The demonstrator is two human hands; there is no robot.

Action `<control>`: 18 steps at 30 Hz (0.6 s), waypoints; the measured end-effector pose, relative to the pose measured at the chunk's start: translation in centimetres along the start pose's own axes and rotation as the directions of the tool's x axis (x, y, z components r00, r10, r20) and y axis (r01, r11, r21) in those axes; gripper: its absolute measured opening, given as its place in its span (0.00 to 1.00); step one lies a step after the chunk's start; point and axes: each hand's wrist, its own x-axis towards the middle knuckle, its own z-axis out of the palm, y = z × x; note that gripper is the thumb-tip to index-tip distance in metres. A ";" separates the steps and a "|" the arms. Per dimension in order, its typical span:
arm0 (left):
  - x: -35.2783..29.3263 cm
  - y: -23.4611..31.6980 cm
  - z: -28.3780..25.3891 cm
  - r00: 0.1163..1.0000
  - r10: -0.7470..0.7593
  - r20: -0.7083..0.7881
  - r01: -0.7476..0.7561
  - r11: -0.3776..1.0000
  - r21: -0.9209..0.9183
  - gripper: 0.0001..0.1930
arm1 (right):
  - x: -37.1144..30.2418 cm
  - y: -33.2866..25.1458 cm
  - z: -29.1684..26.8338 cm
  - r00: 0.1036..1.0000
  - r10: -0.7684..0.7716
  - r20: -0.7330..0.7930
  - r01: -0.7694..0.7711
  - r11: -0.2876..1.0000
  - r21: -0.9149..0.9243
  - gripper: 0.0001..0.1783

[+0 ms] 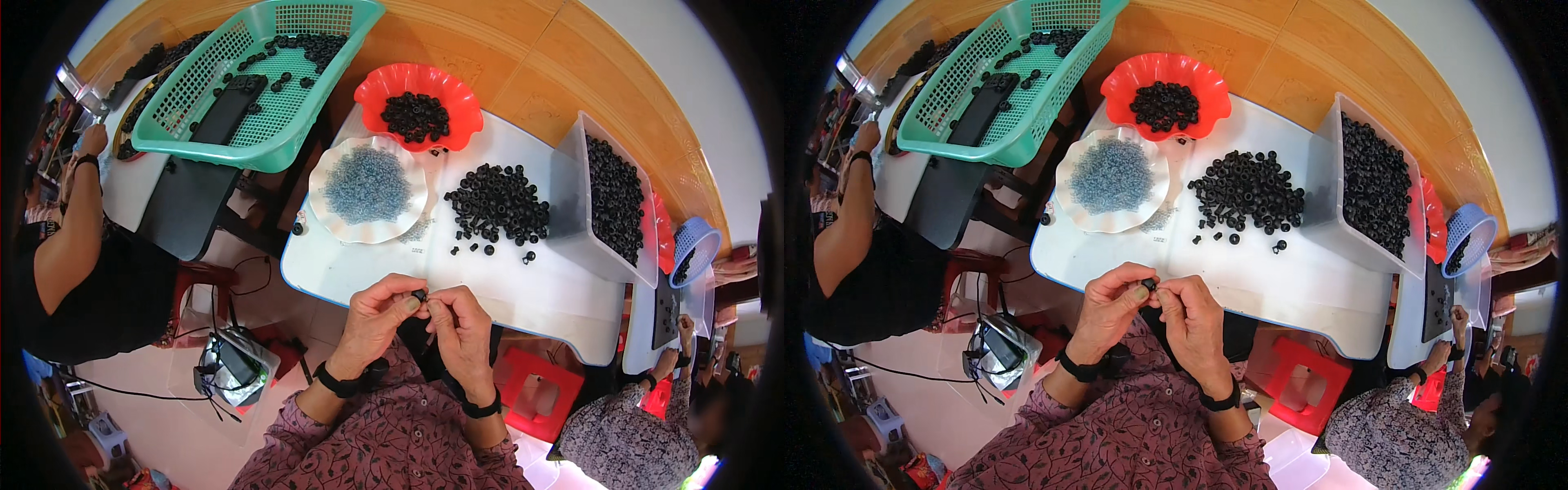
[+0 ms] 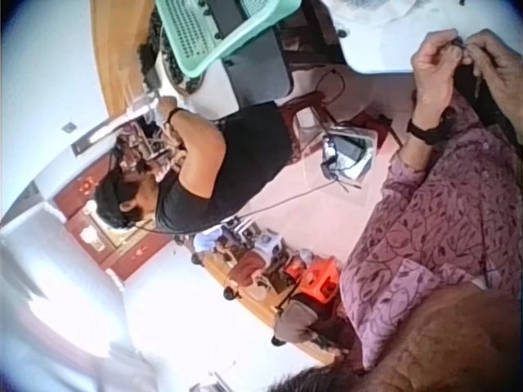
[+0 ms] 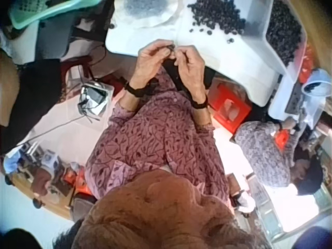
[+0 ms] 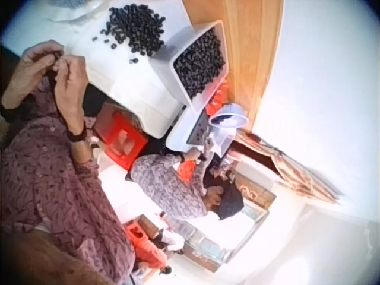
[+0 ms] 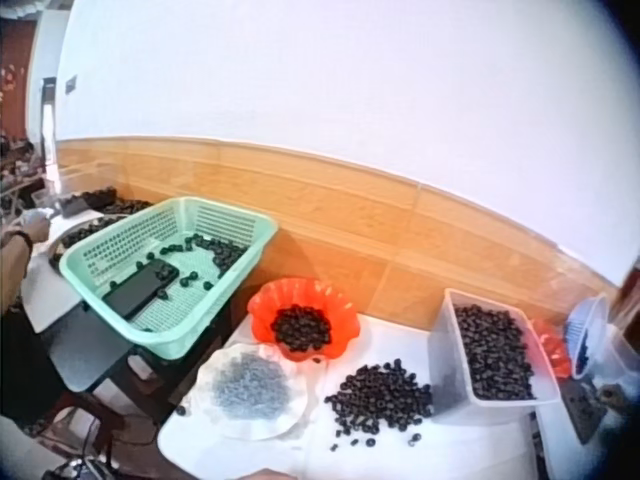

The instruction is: Manually assembling small black plastic components by inserting tiny metal pins or similar items and sorting them into containers.

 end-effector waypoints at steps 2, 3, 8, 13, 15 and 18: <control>0.1 -0.1 0.0 1.000 0.010 0.003 -0.010 1.000 0.026 0.13 | 0.0 -0.1 0.0 1.000 0.008 -0.003 -0.008 1.000 -0.024 0.03; 0.1 -0.1 -0.1 1.000 0.008 -0.005 -0.008 0.999 0.051 0.13 | -0.1 -0.2 -0.1 1.000 0.018 -0.005 -0.019 0.999 -0.032 0.02; 0.1 -0.4 0.0 1.000 0.022 -0.009 -0.020 0.990 0.140 0.12 | 0.0 0.0 -0.3 0.998 -0.047 -0.031 0.043 0.992 -0.115 0.02; 0.4 -0.3 0.3 0.999 -0.049 -0.015 0.049 0.998 0.039 0.11 | 0.2 0.3 -0.3 0.997 -0.048 -0.054 0.039 0.988 -0.149 0.03; 0.5 -0.3 0.4 0.998 -0.067 -0.016 0.067 0.997 0.033 0.11 | 0.1 0.5 -0.1 0.996 -0.033 -0.087 0.022 0.992 -0.123 0.04; 0.6 -0.2 0.4 0.989 -0.143 -0.041 0.146 0.985 0.088 0.11 | 0.3 1.0 0.3 0.992 0.032 -0.118 -0.037 0.999 -0.039 0.05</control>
